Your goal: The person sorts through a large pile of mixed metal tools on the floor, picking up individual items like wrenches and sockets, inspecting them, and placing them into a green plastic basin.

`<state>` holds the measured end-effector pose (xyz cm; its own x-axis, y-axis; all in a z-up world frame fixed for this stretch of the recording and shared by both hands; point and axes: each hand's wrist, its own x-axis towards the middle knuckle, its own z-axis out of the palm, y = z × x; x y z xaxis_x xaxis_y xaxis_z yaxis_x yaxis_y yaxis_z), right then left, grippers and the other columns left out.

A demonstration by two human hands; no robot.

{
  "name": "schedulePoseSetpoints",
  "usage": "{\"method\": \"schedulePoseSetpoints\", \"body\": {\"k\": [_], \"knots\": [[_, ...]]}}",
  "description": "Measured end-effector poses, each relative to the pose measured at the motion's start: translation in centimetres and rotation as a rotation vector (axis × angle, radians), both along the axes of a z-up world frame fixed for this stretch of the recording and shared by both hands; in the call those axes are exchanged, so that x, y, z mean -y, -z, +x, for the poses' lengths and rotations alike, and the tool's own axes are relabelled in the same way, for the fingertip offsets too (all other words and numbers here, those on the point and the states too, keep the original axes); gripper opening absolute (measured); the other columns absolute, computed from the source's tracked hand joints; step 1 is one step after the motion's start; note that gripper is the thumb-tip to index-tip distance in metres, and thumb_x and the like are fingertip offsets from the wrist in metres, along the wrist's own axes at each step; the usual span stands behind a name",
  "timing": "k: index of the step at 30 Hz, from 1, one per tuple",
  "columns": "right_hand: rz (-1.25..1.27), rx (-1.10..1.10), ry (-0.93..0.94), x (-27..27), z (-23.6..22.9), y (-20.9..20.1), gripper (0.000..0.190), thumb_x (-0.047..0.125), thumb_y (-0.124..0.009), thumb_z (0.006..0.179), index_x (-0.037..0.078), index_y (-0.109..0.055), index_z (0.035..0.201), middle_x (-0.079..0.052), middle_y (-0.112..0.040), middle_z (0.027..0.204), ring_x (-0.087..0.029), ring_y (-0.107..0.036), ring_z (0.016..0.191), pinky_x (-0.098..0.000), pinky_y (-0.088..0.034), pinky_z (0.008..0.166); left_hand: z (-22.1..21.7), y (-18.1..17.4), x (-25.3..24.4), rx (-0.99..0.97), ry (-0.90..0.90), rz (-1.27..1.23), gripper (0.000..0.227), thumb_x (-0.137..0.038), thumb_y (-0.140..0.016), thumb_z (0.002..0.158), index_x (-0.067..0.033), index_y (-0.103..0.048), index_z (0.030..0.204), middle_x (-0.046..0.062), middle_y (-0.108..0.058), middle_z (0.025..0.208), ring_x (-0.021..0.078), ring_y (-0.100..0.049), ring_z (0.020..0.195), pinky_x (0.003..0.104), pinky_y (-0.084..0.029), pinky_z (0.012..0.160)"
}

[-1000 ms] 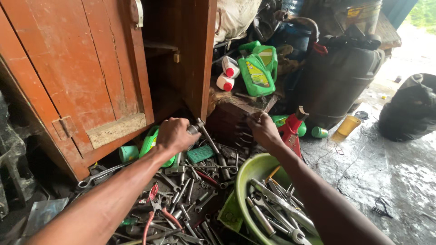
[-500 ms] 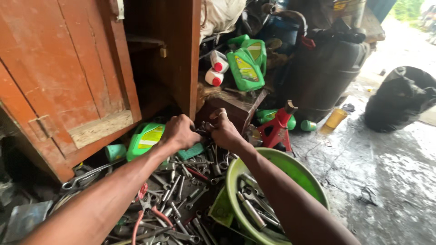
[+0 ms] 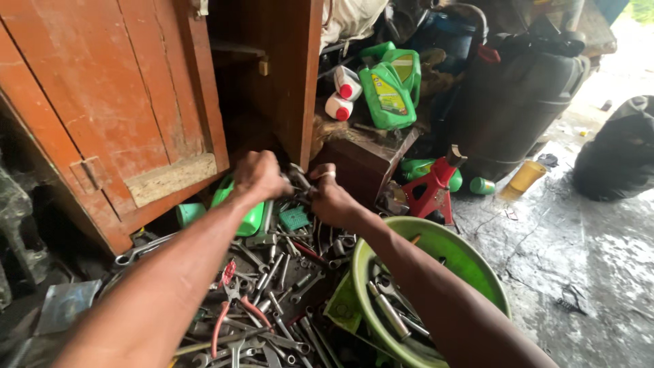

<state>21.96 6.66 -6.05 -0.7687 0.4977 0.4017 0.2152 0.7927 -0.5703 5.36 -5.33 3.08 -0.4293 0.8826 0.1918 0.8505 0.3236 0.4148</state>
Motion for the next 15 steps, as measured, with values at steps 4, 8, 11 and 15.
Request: {"method": "schedulePoseSetpoints", "body": {"k": [4,8,11,15], "knots": [[-0.088,0.264,0.102,2.6,1.8,-1.0,0.037,0.004,-0.051,0.098,0.008,-0.04,0.132,-0.02,-0.062,0.088,-0.029,-0.066,0.079,-0.042,-0.051,0.071,-1.2,1.1,0.9,0.082,-0.034,-0.005,0.039,-0.03,-0.093,0.062,0.001,-0.078,0.081,0.022,-0.076,0.082,0.0343,-0.076,0.078,0.043,-0.062,0.078],[-0.213,0.312,0.111,3.5,4.9,-4.4,0.043,0.003,-0.055,0.09,0.007,-0.044,0.131,-0.017,-0.067,0.094,-0.026,-0.07,0.081,-0.0406,-0.054,0.069,-4.1,1.9,2.0,-0.035,-0.151,0.016,0.04,-0.031,-0.093,0.064,-0.0012,-0.078,0.086,0.019,-0.074,0.081,0.0316,-0.072,0.074,0.042,-0.06,0.068],[-0.217,0.21,0.146,1.7,8.0,-5.4,0.047,-0.002,-0.059,0.078,0.005,-0.055,0.124,-0.015,-0.068,0.098,-0.023,-0.069,0.085,-0.0407,-0.057,0.068,-6.3,2.4,3.2,-0.04,-0.133,-0.081,0.023,-0.022,-0.083,0.073,-0.0014,-0.081,0.082,0.013,-0.076,0.074,0.0221,-0.07,0.058,0.041,-0.059,0.052],[-0.27,-0.041,0.232,-1.4,9.3,-6.3,0.029,0.002,-0.065,0.092,0.0,-0.067,0.121,-0.013,-0.07,0.108,-0.021,-0.066,0.097,-0.0334,-0.054,0.083,-5.6,3.3,3.8,-0.087,0.059,-0.093,0.017,-0.026,-0.074,0.083,-0.0104,-0.077,0.089,0.013,-0.073,0.067,0.0198,-0.061,0.05,0.038,-0.053,0.049]]}}
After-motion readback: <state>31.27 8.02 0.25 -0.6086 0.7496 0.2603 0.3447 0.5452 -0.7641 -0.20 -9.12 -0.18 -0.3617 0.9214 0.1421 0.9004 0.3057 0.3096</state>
